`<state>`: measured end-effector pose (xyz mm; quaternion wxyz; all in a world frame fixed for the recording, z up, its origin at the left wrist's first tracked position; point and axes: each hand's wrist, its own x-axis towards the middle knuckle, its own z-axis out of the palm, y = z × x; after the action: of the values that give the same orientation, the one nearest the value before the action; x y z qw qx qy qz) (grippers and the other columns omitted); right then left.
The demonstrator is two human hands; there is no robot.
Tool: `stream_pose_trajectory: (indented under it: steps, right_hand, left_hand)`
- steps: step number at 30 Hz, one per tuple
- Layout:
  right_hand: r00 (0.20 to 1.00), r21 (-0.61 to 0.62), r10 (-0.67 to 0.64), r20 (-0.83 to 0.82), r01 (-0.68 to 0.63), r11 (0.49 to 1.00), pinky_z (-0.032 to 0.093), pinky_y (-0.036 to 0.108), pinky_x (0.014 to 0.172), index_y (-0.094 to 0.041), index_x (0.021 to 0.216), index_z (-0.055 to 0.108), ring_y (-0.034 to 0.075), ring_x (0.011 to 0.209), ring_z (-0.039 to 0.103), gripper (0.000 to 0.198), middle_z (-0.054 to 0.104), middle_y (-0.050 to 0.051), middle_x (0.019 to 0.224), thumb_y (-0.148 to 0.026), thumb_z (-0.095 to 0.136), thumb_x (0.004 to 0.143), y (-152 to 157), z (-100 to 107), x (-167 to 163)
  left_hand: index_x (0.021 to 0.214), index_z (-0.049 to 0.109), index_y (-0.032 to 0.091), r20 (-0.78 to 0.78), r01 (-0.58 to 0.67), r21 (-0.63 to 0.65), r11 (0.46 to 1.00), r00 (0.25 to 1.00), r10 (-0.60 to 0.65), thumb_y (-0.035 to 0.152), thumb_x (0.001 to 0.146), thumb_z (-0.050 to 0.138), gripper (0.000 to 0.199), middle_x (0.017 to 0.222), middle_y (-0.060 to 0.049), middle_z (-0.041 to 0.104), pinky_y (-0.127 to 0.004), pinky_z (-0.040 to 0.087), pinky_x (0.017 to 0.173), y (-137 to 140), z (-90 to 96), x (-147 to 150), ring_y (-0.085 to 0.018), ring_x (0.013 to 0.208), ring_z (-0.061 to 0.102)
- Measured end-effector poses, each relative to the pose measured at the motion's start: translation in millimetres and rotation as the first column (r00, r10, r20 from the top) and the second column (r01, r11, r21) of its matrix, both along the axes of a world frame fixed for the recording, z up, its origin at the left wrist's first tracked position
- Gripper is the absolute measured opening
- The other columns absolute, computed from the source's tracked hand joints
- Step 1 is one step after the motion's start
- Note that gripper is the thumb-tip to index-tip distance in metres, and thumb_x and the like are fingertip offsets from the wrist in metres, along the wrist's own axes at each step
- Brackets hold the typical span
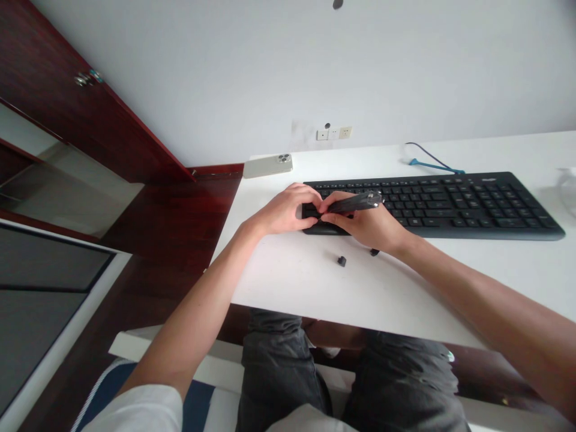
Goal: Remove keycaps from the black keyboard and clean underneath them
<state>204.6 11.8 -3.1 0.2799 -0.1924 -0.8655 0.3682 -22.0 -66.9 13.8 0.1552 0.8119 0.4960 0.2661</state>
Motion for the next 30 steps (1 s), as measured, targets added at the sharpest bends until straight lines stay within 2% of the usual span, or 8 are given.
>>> stream_pose_trajectory:
  steps: [5, 10, 12, 15, 17, 20, 24, 30]
  right_hand:
    - [0.992, 0.028, 0.101, -0.077, -0.099, 0.995, 0.053, 0.033, 0.08, -0.023, 0.101, 0.074, 0.021, 0.088, 0.072, 0.01, 0.079, 0.004, 0.101, -0.026, 0.064, 0.1, 2, 2, 4]
    - [0.984, 0.094, 0.171, -0.049, -0.166, 0.982, 0.053, 0.036, 0.08, -0.022, 0.098, 0.075, 0.023, 0.089, 0.072, 0.011, 0.077, 0.008, 0.102, -0.024, 0.065, 0.098, 3, 5, 6]
    - [0.99, 0.021, 0.13, -0.061, -0.129, 0.991, 0.053, 0.035, 0.079, -0.022, 0.103, 0.074, 0.022, 0.087, 0.072, 0.011, 0.078, 0.007, 0.1, -0.028, 0.067, 0.097, 3, 5, 5]
    - [0.999, -0.127, 0.001, -0.047, -0.007, 0.992, 0.053, 0.032, 0.071, -0.022, 0.117, 0.069, 0.02, 0.075, 0.069, 0.029, 0.078, 0.003, 0.087, -0.033, 0.076, 0.091, 6, 0, 3]
    - [0.998, -0.151, -0.056, 0.004, 0.056, 0.987, 0.048, 0.03, 0.065, -0.021, 0.113, 0.071, 0.018, 0.068, 0.065, 0.03, 0.076, 0.002, 0.08, -0.033, 0.079, 0.087, 8, -2, 2]
    - [0.995, -0.086, -0.063, 0.075, 0.07, 0.994, 0.041, 0.029, 0.062, -0.019, 0.092, 0.074, 0.016, 0.066, 0.058, 0.013, 0.072, 0.002, 0.077, -0.032, 0.074, 0.09, 8, -2, 1]
    - [0.988, 0.052, -0.081, 0.131, 0.075, 0.996, 0.034, 0.03, 0.061, -0.019, 0.075, 0.067, 0.013, 0.062, 0.048, 0.021, 0.063, 0.0, 0.07, -0.027, 0.067, 0.094, 6, 2, 1]
    - [0.993, 0.125, -0.061, 0.098, 0.048, 0.991, 0.036, 0.031, 0.064, -0.02, 0.071, 0.06, 0.015, 0.066, 0.05, 0.03, 0.061, 0.001, 0.072, -0.034, 0.069, 0.096, 9, -2, 0]
  left_hand:
    - [0.097, 0.075, 0.025, -0.017, -0.01, 0.012, 1.0, 1.0, 0.01, 0.021, 0.087, 0.077, 0.01, 0.129, -0.005, 0.07, -0.048, 0.048, 0.117, 0, -6.3, 3, -0.027, 0.129, 0.061]
    - [0.096, 0.075, 0.024, 0.048, 0.025, 0.023, 0.999, 0.998, -0.027, 0.022, 0.088, 0.079, 0.009, 0.136, -0.007, 0.068, -0.049, 0.047, 0.12, 3, -13.5, 4, -0.027, 0.134, 0.06]
    - [0.092, 0.074, 0.023, 0.067, 0.019, 0.013, 1.0, 0.998, -0.02, 0.024, 0.089, 0.079, 0.006, 0.133, -0.007, 0.07, -0.05, 0.048, 0.118, 3, -14.5, 3, -0.027, 0.131, 0.062]
    - [0.089, 0.074, 0.023, 0.086, -0.011, -0.008, 1.0, 0.996, 0.012, 0.025, 0.088, 0.081, 0.007, 0.133, -0.006, 0.07, -0.051, 0.047, 0.118, 2, -13.5, 4, -0.027, 0.13, 0.063]
    - [0.09, 0.074, 0.023, 0.092, -0.02, -0.026, 0.999, 0.996, 0.023, 0.024, 0.088, 0.081, 0.007, 0.133, -0.006, 0.07, -0.051, 0.046, 0.119, 1, -12.0, 5, -0.027, 0.131, 0.062]
    - [0.093, 0.073, 0.022, 0.09, -0.024, -0.04, 0.999, 0.996, 0.027, 0.023, 0.088, 0.081, 0.009, 0.133, -0.007, 0.071, -0.052, 0.045, 0.119, 0, -10.3, 7, -0.027, 0.132, 0.062]
    - [0.094, 0.072, 0.022, 0.082, -0.035, -0.04, 0.999, 0.996, 0.039, 0.021, 0.088, 0.081, 0.011, 0.136, -0.008, 0.07, -0.053, 0.045, 0.12, 1, -10.4, 6, -0.028, 0.136, 0.06]
    - [0.094, 0.073, 0.022, 0.09, -0.01, -0.054, 0.998, 0.996, 0.015, 0.018, 0.087, 0.08, 0.011, 0.137, -0.008, 0.069, -0.053, 0.046, 0.119, 1, -9.2, 5, -0.028, 0.137, 0.058]
